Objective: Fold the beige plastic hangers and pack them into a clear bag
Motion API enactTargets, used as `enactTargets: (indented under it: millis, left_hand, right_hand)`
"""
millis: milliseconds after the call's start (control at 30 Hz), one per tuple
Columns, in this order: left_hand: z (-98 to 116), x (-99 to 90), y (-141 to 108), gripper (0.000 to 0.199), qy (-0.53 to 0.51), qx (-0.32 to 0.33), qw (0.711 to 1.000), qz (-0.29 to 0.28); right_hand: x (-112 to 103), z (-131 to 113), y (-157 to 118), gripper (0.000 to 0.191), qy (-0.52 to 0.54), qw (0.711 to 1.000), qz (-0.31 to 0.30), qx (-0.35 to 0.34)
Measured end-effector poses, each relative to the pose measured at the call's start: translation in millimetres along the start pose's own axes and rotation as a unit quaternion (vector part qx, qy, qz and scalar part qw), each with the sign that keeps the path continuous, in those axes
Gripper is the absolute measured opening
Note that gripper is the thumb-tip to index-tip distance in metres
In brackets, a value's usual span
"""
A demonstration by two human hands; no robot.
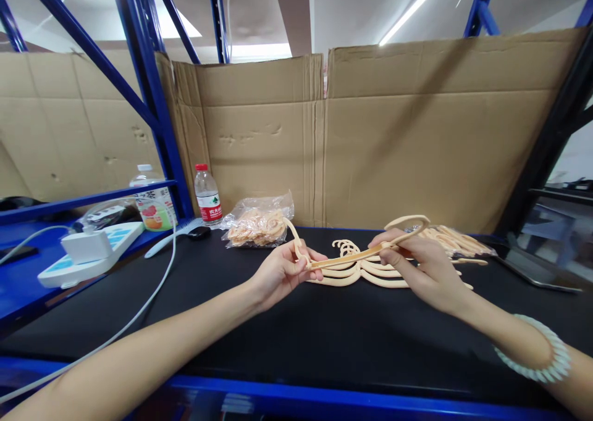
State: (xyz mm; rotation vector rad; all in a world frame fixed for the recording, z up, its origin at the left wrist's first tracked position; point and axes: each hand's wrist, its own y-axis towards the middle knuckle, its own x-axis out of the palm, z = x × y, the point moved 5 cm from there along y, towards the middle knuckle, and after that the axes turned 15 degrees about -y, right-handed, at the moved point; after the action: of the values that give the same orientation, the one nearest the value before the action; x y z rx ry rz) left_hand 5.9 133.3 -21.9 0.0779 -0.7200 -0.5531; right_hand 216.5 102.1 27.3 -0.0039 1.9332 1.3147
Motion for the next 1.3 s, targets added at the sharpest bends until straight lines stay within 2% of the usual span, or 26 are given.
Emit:
enactTargets:
  millis: [133, 367, 567, 767, 1033, 1100, 1167, 1200, 1300]
  left_hand:
    - [-1.0, 1.1, -1.5, 0.03, 0.008, 0.02, 1.0, 0.016]
    - [-4.7, -2.6, -6.7, 0.024, 0.036, 0.084, 0.992, 0.091]
    - [-3.2, -4.0, -7.3, 0.026, 0.04, 0.114, 0.987, 0.102]
    - [-2.8, -8.4, -6.6, 0.026, 0.011, 0.107, 0.986, 0.126]
    - [1.0, -4.6, -7.1, 0.029, -0.014, 0.088, 0.989, 0.118]
    - [-3.5, -6.1, -7.0, 0.028, 0.003, 0.059, 0.991, 0.124]
    - [-14.0, -4.1, -8.4, 0.027, 0.038, -0.005, 0.994, 0.102]
    - [-20.4, -0.7, -10.4, 0.026, 0.066, -0.04, 0.994, 0.074]
    - [-35.5, 19.1, -22.0, 0.019, 0.206, -0.092, 0.972, -0.069]
  right_hand:
    - [0.1, -0.7, -1.0, 0.022, -0.009, 1.0, 0.006, -0.002]
    - [6.9, -3.3, -5.7, 0.017, -0.017, 1.0, 0.013, 0.005]
    - [13.0, -0.2, -8.9, 0.015, 0.027, 0.998, 0.002, 0.051]
    - [12.4, 2.4, -11.6, 0.013, 0.102, 0.988, -0.004, 0.12]
    - [9.3, 18.9, -5.9, 0.024, 0.169, 0.964, 0.016, 0.203]
    - [4.9, 24.7, -3.1, 0.026, 0.167, 0.962, 0.034, 0.211]
    - [0.5, 29.6, -0.1, 0.028, 0.172, 0.96, 0.043, 0.218]
    - [-0.9, 31.9, 1.4, 0.029, 0.176, 0.957, 0.041, 0.225]
    - [0.8, 38.1, 4.2, 0.032, 0.184, 0.948, 0.005, 0.258]
